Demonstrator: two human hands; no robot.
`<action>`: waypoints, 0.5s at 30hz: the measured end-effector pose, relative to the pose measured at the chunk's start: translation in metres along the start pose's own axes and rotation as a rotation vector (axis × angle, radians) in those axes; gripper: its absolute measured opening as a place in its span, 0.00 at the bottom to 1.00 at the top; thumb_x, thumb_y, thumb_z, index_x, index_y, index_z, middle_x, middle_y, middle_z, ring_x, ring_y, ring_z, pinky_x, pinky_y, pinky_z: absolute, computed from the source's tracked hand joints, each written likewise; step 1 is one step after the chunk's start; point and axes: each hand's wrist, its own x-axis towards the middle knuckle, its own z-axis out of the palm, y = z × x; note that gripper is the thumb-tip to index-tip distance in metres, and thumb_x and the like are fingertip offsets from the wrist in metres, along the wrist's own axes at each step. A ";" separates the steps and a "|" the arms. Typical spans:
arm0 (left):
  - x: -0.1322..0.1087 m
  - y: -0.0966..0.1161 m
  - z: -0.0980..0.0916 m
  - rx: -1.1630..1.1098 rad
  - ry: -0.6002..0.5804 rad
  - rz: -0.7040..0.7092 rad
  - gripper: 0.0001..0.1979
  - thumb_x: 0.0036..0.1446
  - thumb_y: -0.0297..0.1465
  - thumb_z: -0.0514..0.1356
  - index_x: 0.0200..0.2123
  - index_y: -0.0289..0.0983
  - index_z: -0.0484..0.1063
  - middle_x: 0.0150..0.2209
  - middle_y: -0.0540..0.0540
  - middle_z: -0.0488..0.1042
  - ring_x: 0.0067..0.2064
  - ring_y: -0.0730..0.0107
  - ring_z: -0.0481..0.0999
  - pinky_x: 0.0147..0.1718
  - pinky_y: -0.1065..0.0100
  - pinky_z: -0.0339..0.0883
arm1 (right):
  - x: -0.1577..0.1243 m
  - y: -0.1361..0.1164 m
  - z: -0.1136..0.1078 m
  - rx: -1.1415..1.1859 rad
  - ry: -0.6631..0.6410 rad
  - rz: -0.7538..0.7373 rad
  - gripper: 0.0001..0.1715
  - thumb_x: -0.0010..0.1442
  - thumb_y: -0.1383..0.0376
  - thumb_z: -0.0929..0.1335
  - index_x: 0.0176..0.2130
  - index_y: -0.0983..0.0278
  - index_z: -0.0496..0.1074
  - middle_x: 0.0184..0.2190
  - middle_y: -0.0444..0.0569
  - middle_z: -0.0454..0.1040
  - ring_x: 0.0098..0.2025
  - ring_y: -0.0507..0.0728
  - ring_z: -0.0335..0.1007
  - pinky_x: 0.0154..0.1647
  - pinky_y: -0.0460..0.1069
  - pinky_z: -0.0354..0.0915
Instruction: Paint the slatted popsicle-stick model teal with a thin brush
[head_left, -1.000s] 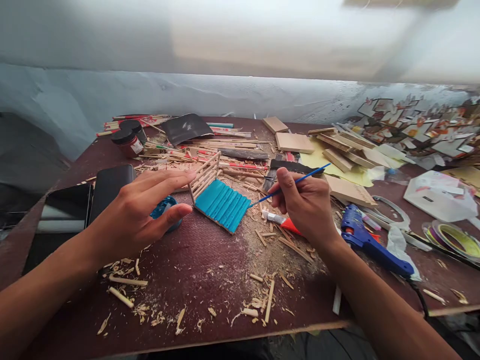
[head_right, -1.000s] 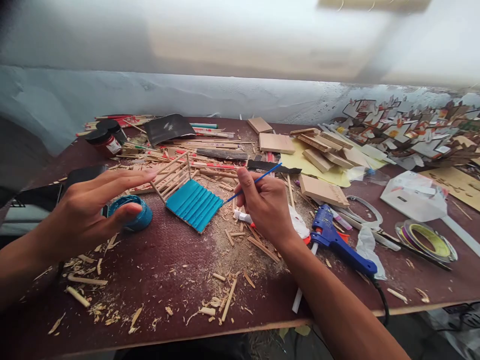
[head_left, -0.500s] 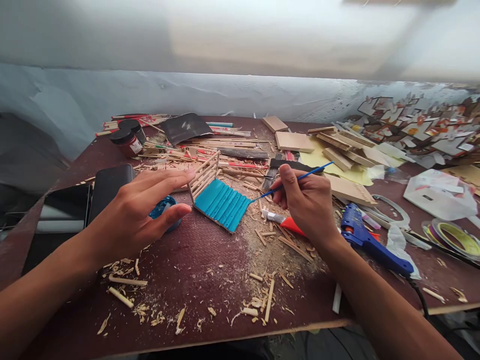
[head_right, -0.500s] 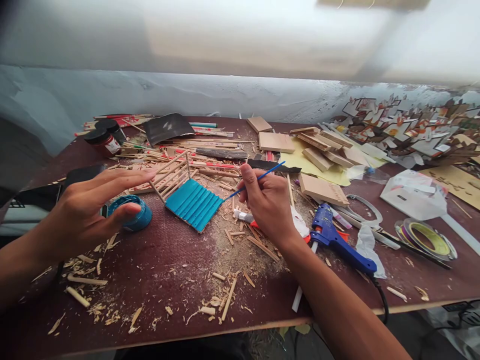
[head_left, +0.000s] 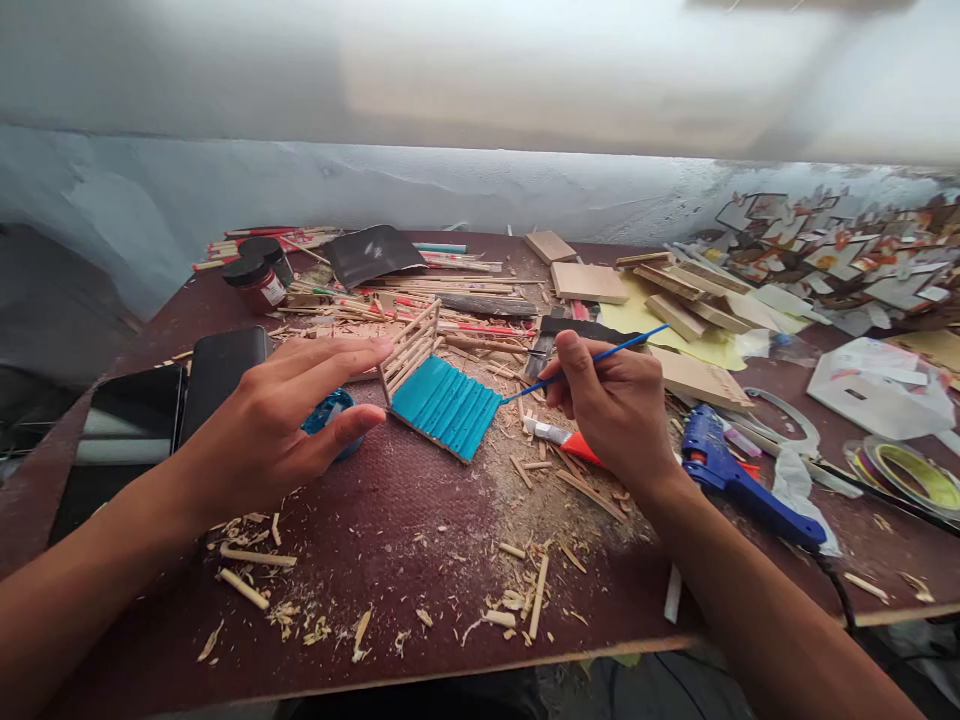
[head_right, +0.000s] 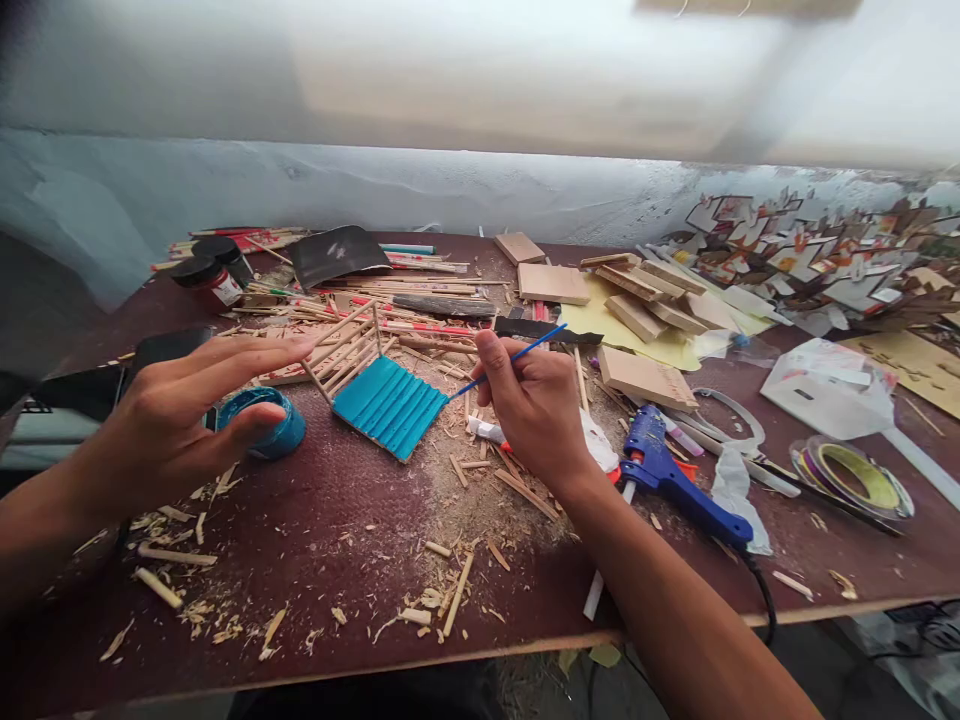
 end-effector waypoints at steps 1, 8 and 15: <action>0.000 0.000 0.000 0.006 0.000 -0.003 0.23 0.77 0.44 0.56 0.66 0.38 0.69 0.63 0.40 0.77 0.65 0.59 0.76 0.65 0.61 0.68 | -0.001 -0.001 0.000 0.005 -0.017 -0.011 0.33 0.72 0.44 0.68 0.25 0.62 0.76 0.16 0.44 0.72 0.17 0.48 0.61 0.18 0.47 0.56; 0.000 0.000 0.001 0.013 0.004 0.006 0.23 0.77 0.44 0.56 0.66 0.38 0.69 0.63 0.40 0.77 0.65 0.61 0.76 0.64 0.63 0.68 | -0.005 -0.005 0.002 0.065 -0.113 -0.021 0.32 0.73 0.46 0.68 0.25 0.62 0.76 0.16 0.43 0.71 0.16 0.47 0.61 0.17 0.47 0.55; -0.001 -0.001 0.000 0.014 0.001 -0.004 0.23 0.77 0.44 0.56 0.65 0.37 0.70 0.63 0.39 0.77 0.65 0.60 0.77 0.65 0.63 0.68 | -0.008 -0.007 0.002 0.095 -0.228 -0.011 0.34 0.74 0.46 0.66 0.25 0.63 0.76 0.15 0.43 0.72 0.15 0.46 0.61 0.16 0.46 0.54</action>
